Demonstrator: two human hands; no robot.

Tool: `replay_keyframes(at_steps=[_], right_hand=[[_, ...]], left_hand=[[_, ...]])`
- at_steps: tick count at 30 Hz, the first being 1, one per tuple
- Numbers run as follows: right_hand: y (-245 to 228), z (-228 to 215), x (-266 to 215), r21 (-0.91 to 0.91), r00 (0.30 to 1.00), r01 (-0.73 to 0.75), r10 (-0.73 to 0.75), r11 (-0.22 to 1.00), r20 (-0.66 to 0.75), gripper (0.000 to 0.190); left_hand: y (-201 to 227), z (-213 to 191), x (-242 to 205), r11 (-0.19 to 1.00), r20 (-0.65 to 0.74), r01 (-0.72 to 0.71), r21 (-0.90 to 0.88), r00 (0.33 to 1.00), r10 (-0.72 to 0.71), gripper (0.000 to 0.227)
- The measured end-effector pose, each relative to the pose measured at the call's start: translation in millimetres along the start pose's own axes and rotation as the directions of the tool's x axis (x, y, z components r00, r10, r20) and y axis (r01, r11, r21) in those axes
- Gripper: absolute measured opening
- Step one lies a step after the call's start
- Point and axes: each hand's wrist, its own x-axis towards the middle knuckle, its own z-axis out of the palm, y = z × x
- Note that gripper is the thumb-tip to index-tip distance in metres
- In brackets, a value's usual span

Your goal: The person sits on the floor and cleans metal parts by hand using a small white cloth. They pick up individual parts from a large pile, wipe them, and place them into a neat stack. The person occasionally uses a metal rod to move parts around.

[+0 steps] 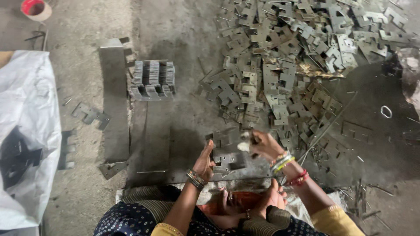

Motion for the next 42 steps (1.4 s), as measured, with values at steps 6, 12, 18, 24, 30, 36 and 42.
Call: replay_keyframes(at_steps=[6,12,18,24,30,36,42], right_hand=[[-31,-83,38,-0.549,0.797,-0.514,0.129,0.659,-0.590,0.053],[-16,-106,52,-0.459,0.770,-0.502,0.137,0.733,-0.624,0.068],[-29,-57,18,-0.460,0.787,-0.343,-0.016,0.819,-0.616,0.045],[-85,-1,-30,-0.706,0.824,0.182,-0.498,0.684,-0.270,0.025],[-33,-35,4,-0.931,0.802,0.250,-0.596,0.267,0.045,0.069],[-43,-56,81,-0.851,0.916,-0.002,-0.340,0.524,-0.212,0.072],[-91,69,144,-0.768,0.882,0.295,-0.470,0.568,-0.009,0.075]], left_hand=[[2,-5,4,0.982,0.196,-0.189,-0.019,0.962,0.189,0.059],[19,10,-19,0.984,0.282,-0.111,-0.140,0.948,0.147,0.066],[4,-9,4,0.993,0.083,-0.091,0.073,0.993,0.085,0.075],[-10,-17,42,0.936,0.234,-0.351,0.039,0.913,0.333,0.068],[-6,-6,28,0.918,0.204,-0.352,0.183,0.927,0.315,0.060],[4,-19,52,0.711,0.207,-0.358,0.606,0.933,0.294,0.069],[9,-49,65,0.822,0.191,-0.237,0.518,0.969,0.158,0.093]])
